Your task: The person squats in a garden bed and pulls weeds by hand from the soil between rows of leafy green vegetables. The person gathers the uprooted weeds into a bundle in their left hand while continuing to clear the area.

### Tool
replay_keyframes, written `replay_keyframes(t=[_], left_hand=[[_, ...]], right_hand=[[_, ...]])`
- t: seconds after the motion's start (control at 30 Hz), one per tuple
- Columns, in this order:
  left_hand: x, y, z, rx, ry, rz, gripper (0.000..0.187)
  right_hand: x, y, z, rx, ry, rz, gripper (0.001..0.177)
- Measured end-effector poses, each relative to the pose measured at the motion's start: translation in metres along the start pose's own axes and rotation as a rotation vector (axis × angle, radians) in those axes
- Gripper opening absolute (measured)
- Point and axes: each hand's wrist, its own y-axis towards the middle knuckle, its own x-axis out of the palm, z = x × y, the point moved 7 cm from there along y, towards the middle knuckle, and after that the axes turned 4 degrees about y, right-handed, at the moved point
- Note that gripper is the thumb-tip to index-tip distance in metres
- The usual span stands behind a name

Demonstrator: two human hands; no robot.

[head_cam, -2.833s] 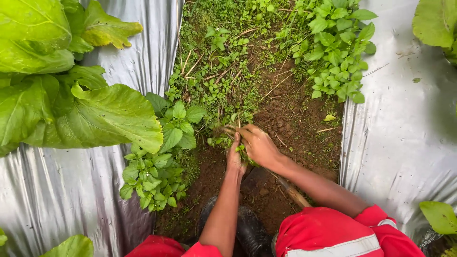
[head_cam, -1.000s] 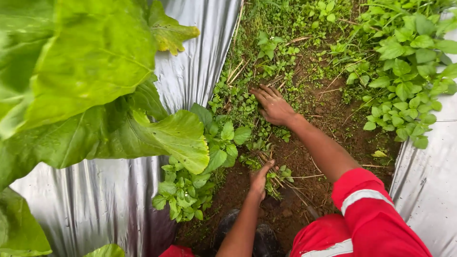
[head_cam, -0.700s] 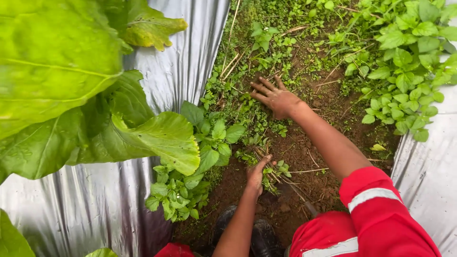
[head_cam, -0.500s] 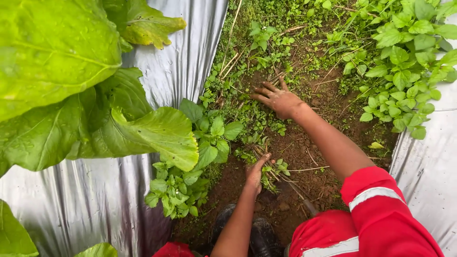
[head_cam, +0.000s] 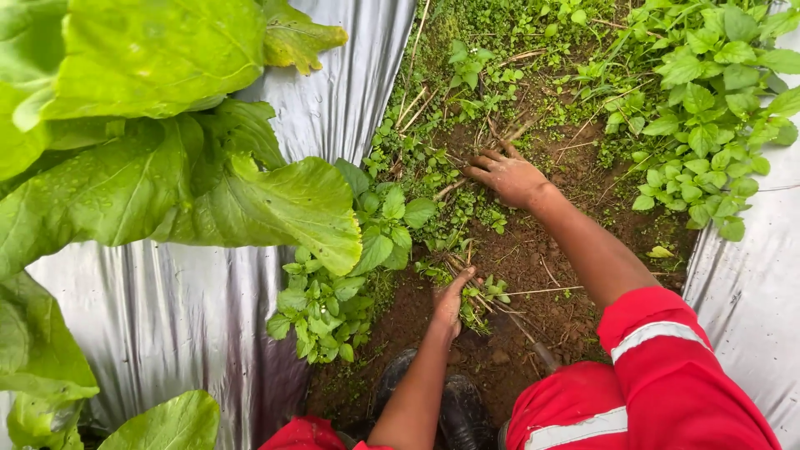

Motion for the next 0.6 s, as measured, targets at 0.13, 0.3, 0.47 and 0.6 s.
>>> replay_keyframes(t=[0.13,0.3,0.47,0.6], left_hand=[[0.0,-0.026,0.016,-0.001,-0.007,0.029,0.089],[-0.008,0.002,0.003,0.078,-0.044,0.011,0.056],[-0.003,-0.009,0.007,0.043,-0.04,0.038,0.091],[0.006,-0.005,0.004,0.044,-0.068,-0.011,0.087]], right_hand=[[-0.006,-0.013,-0.003,-0.032,-0.05,0.066,0.084],[-0.009,-0.037,-0.016,-0.057,-0.081,0.187,0.027],[0.004,-0.05,-0.014,-0.129,-0.194,0.532,0.007],[0.023,-0.06,0.015,0.002,-0.053,0.492,0.011]])
